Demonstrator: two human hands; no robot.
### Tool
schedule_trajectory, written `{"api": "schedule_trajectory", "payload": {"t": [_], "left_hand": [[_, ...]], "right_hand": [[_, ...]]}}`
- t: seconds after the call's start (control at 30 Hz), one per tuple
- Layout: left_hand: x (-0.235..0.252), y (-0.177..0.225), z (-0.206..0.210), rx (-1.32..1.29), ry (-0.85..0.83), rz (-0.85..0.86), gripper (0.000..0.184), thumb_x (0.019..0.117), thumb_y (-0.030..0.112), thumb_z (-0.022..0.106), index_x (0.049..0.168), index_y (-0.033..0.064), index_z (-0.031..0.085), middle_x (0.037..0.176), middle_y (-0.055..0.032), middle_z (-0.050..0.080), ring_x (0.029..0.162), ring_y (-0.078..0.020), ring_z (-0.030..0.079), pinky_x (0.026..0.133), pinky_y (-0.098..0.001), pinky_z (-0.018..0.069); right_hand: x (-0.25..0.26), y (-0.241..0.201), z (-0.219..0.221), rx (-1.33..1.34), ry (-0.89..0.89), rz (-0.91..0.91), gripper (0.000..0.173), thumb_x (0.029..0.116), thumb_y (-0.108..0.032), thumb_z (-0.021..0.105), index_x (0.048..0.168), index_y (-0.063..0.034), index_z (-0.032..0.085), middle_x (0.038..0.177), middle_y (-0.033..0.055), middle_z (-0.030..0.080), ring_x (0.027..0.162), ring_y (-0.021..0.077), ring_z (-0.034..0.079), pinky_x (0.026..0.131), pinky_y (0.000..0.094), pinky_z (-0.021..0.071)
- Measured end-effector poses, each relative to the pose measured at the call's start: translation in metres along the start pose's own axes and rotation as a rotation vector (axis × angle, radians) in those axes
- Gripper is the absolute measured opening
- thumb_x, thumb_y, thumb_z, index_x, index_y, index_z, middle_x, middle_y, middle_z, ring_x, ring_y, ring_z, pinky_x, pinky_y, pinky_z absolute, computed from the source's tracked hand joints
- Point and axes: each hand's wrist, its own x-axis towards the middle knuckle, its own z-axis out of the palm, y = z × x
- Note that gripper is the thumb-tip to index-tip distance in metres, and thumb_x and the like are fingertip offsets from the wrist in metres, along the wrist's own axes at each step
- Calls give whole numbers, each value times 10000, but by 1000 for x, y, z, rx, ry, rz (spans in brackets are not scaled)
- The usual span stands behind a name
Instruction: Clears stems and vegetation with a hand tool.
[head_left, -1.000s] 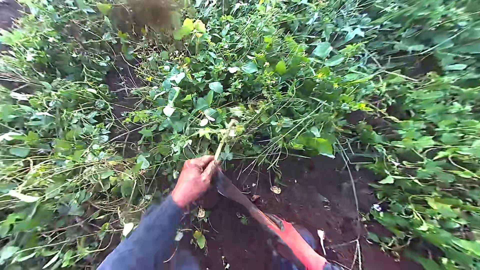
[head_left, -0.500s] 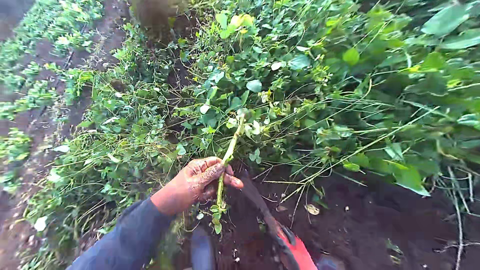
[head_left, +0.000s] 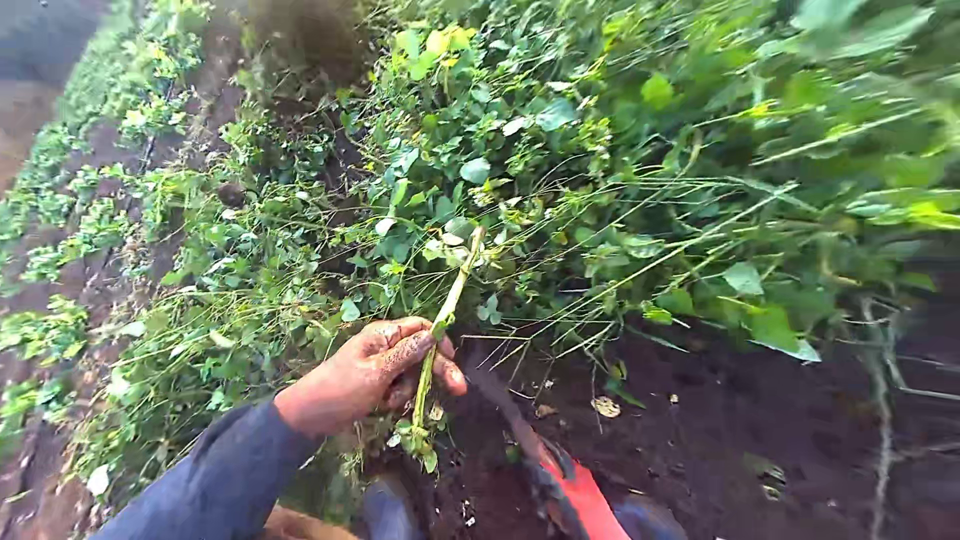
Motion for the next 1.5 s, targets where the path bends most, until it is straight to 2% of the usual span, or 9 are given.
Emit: {"api": "schedule_trajectory", "payload": {"t": [0.2, 0.33, 0.67, 0.97, 1.27, 1.33, 1.4, 1.47, 1.5], "left_hand": [[14, -2, 12, -5, -216, 80, 326, 1127, 229, 307, 1198, 106, 601, 1052, -45, 744, 590, 15, 538, 472, -141, 382], [21, 4, 18, -26, -275, 134, 319, 1125, 221, 309, 1186, 116, 604, 1036, -33, 747, 567, 31, 505, 461, -134, 353], [23, -5, 19, 4, -205, 138, 227, 1115, 170, 370, 1168, 89, 575, 1052, -45, 752, 564, 24, 503, 478, -144, 366], [26, -5, 23, 47, -188, 89, 272, 1116, 174, 327, 1183, 99, 580, 1073, -49, 756, 583, 2, 543, 497, -157, 404], [31, -10, 24, 71, -167, 95, 302, 1117, 183, 302, 1209, 99, 577, 1087, -50, 750, 586, -9, 546, 500, -167, 414], [31, -12, 23, 276, -81, 121, 291, 1104, 189, 357, 1210, 95, 612, 1036, -23, 768, 589, -35, 579, 500, -198, 454], [33, -21, 20, 748, -28, 211, 263, 1077, 270, 452, 1162, 137, 663, 909, 53, 757, 606, -54, 634, 528, -262, 538], [33, -34, 16, 1116, -46, 301, 292, 1034, 364, 530, 1109, 150, 715, 778, -19, 713, 624, -196, 678, 550, -460, 562], [33, -37, 16, 1194, -92, 306, 292, 1026, 360, 554, 1112, 140, 726, 784, -68, 716, 659, -264, 701, 574, -535, 564]], "right_hand": [[5, 7, 2, 12, -23, -73, 521, 982, -346, 675, 1438, -133, 540, 868, 115, 701, 639, 218, 670, 556, 396, 586], [-10, -17, 8, -12, -7, 6, 511, 1002, -350, 651, 1446, -129, 527, 889, 93, 680, 653, 189, 642, 576, 372, 565], [6, 0, 5, 11, 6, 11, 538, 987, -383, 660, 1444, -132, 525, 873, 101, 699, 640, 211, 669, 561, 394, 589], [-12, -19, 12, 3, 24, 3, 530, 1002, -328, 648, 1461, -107, 503, 864, 87, 674, 637, 180, 636, 558, 360, 557], [4, 0, 9, 45, -18, -83, 539, 996, -329, 656, 1467, -113, 508, 856, 87, 693, 645, 186, 662, 568, 367, 579], [9, 2, 7, 53, -32, -99, 509, 990, -353, 665, 1431, -127, 546, 859, 96, 703, 641, 202, 674, 572, 383, 595], [5, 2, 7, 48, -31, -90, 499, 993, -377, 664, 1423, -145, 559, 897, 100, 702, 662, 203, 672, 602, 391, 596], [-1, -5, 8, 21, -41, -76, 501, 1008, -393, 635, 1436, -148, 549, 935, 103, 697, 685, 197, 666, 633, 386, 590], [-2, -8, 8, 12, -51, -78, 496, 1011, -398, 628, 1427, -140, 551, 941, 104, 693, 687, 194, 662, 638, 385, 587]]}}
